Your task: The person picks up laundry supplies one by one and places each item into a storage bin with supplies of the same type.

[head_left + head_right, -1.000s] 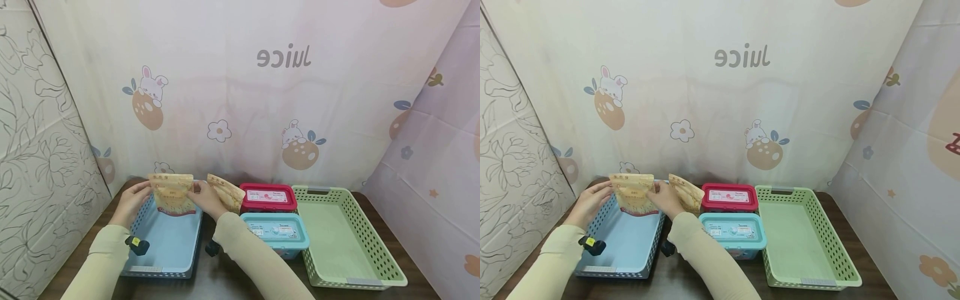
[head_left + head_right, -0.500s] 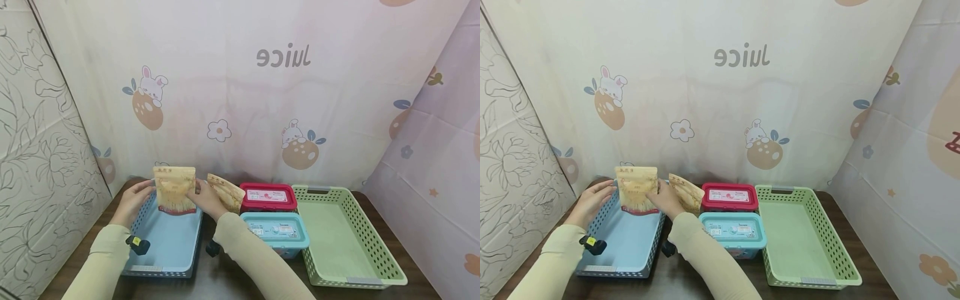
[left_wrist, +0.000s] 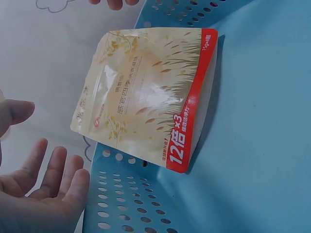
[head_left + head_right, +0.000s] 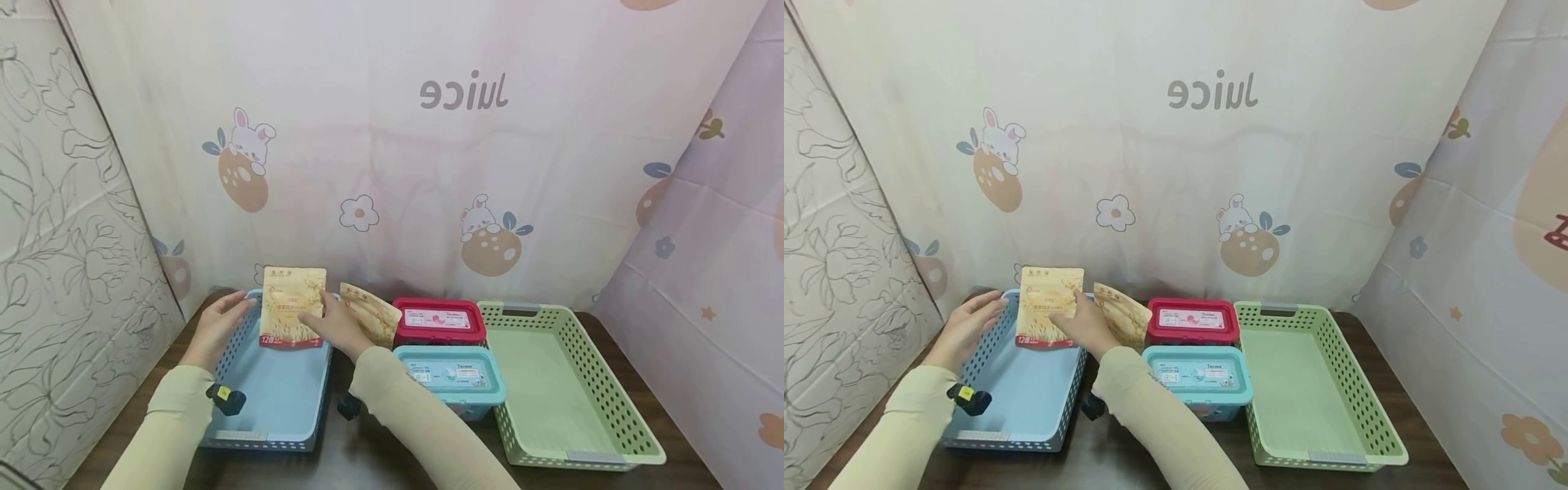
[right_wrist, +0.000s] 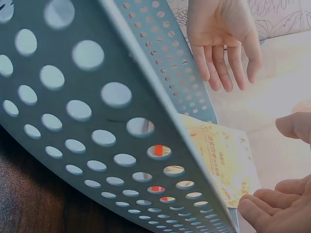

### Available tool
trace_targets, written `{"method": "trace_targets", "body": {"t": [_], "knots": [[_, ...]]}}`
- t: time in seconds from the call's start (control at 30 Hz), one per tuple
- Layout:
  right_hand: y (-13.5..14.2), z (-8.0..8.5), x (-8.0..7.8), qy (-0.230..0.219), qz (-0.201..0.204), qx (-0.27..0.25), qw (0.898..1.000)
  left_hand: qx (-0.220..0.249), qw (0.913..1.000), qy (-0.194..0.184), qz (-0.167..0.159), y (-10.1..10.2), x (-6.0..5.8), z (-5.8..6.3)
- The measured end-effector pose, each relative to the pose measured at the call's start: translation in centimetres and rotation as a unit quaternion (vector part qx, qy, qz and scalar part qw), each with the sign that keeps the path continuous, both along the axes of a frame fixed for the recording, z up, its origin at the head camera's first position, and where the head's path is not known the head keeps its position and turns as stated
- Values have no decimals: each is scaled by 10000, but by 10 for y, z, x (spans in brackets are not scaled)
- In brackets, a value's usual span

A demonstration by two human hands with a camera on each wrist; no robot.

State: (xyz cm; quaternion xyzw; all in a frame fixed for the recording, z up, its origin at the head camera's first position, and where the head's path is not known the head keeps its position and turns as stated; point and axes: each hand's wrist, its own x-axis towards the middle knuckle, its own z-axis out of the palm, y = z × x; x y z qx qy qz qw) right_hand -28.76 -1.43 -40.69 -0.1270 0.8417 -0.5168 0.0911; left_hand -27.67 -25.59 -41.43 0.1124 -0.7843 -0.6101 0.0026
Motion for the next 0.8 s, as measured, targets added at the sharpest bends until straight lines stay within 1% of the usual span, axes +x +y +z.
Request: {"method": "trace_targets", "body": {"t": [0.23, 0.47, 0.6, 0.8], "knots": [[2, 1, 1, -28, 159, 10, 9999, 23, 10000, -36, -25, 0, 1, 2], [10, 6, 4, 26, 295, 47, 9995, 31, 9999, 13, -132, 1, 5, 4], [16, 11, 5, 82, 305, 73, 9995, -42, 9997, 102, -195, 3, 6, 8], [25, 19, 13, -56, 382, -81, 9992, 51, 9992, 186, -337, 8, 7, 16]]}}
